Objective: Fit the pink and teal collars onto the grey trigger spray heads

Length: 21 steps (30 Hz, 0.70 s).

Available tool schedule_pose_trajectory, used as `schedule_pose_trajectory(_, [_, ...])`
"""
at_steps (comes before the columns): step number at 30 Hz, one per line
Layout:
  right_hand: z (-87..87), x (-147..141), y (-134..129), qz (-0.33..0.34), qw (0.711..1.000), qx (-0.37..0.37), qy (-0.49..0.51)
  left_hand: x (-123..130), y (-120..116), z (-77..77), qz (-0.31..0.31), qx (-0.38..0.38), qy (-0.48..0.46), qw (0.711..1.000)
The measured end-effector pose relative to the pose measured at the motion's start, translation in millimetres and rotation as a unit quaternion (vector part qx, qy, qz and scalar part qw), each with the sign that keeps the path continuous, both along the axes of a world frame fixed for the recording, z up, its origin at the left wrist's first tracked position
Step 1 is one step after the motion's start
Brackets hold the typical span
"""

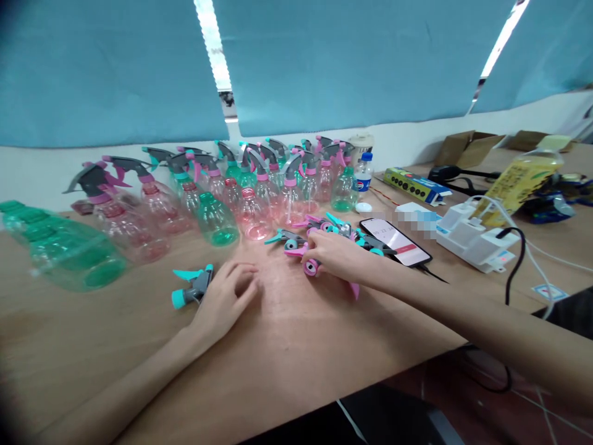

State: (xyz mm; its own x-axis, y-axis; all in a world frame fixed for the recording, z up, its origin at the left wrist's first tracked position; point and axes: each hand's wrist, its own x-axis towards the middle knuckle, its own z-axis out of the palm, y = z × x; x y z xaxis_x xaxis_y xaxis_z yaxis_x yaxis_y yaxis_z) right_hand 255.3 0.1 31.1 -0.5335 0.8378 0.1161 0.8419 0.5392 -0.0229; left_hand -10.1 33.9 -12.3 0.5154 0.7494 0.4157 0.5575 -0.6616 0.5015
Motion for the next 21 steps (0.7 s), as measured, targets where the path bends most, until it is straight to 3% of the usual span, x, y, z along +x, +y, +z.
schedule_pose_trajectory(3, [-1.5,-10,2,-0.007,0.997,0.016,0.077,-6,12,-4.4,0.097,-0.027,-0.057,0.993])
schedule_pose_trajectory(6, [1.1,-28,-1,-0.026,0.986,0.003,0.167,-9,19,-4.9,0.128,-0.026,-0.089,0.987])
schedule_pose_trajectory(12, [-6.9,-59,-6,0.012,0.953,-0.058,0.298,0,-6,5.7,0.043,0.003,-0.095,0.995])
schedule_pose_trajectory(16, [-19.6,-66,-5,0.020,0.942,-0.044,0.333,4,-19,6.0,-0.046,0.071,-0.092,0.992])
schedule_pose_trajectory(21, [-31.6,-69,-7,0.015,0.942,-0.014,0.335,4,-18,3.3,-0.069,0.086,-0.089,0.990])
